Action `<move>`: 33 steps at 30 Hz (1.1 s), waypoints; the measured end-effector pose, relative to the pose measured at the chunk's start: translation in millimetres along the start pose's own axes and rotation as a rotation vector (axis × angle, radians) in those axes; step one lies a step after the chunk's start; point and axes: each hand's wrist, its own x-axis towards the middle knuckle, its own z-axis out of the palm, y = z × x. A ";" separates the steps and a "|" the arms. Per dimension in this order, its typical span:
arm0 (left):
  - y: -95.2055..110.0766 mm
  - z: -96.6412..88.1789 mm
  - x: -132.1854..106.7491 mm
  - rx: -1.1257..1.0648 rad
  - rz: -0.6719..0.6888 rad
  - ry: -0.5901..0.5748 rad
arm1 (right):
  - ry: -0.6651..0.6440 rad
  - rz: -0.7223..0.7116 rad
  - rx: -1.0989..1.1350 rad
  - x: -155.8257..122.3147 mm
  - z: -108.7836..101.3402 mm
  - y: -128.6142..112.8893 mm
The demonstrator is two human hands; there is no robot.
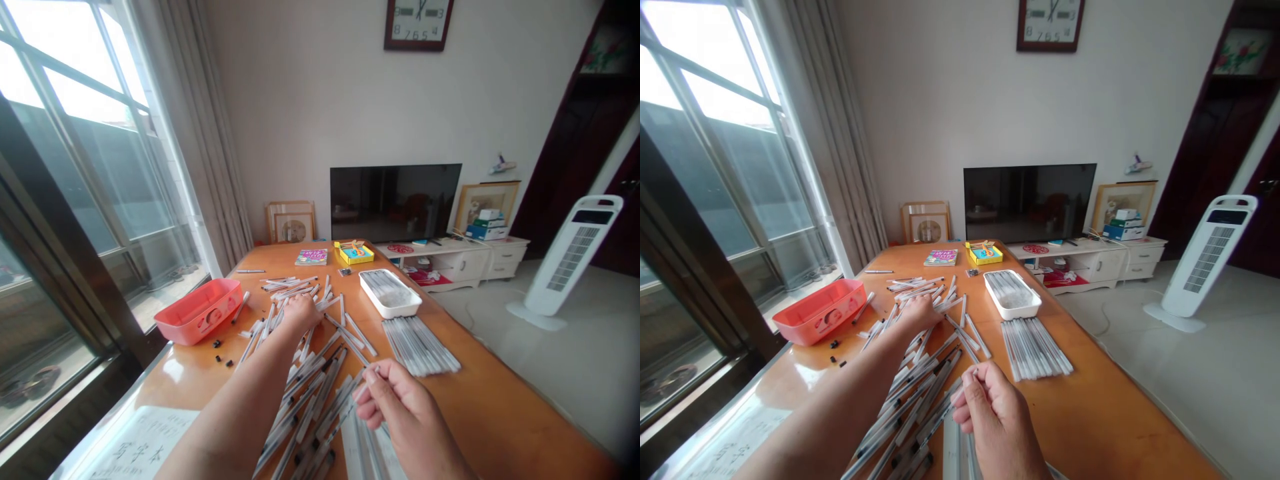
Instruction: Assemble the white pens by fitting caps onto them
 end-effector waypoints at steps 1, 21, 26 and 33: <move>2.2 0.6 2.8 0.003 -0.013 -0.019 | 0.002 0.001 -0.004 -0.2 0.2 0.2; 1.4 -7.9 -2.4 0.040 0.023 -0.133 | 0.006 -0.012 -0.018 -3.9 0.9 -7.4; -6.7 -31.3 -24.5 0.040 0.111 -0.090 | 0.017 -0.021 -0.025 -5.8 0.8 -10.1; -20.1 -54.0 -92.5 0.029 0.213 -0.013 | 0.078 -0.078 0.005 -5.4 -7.0 -10.8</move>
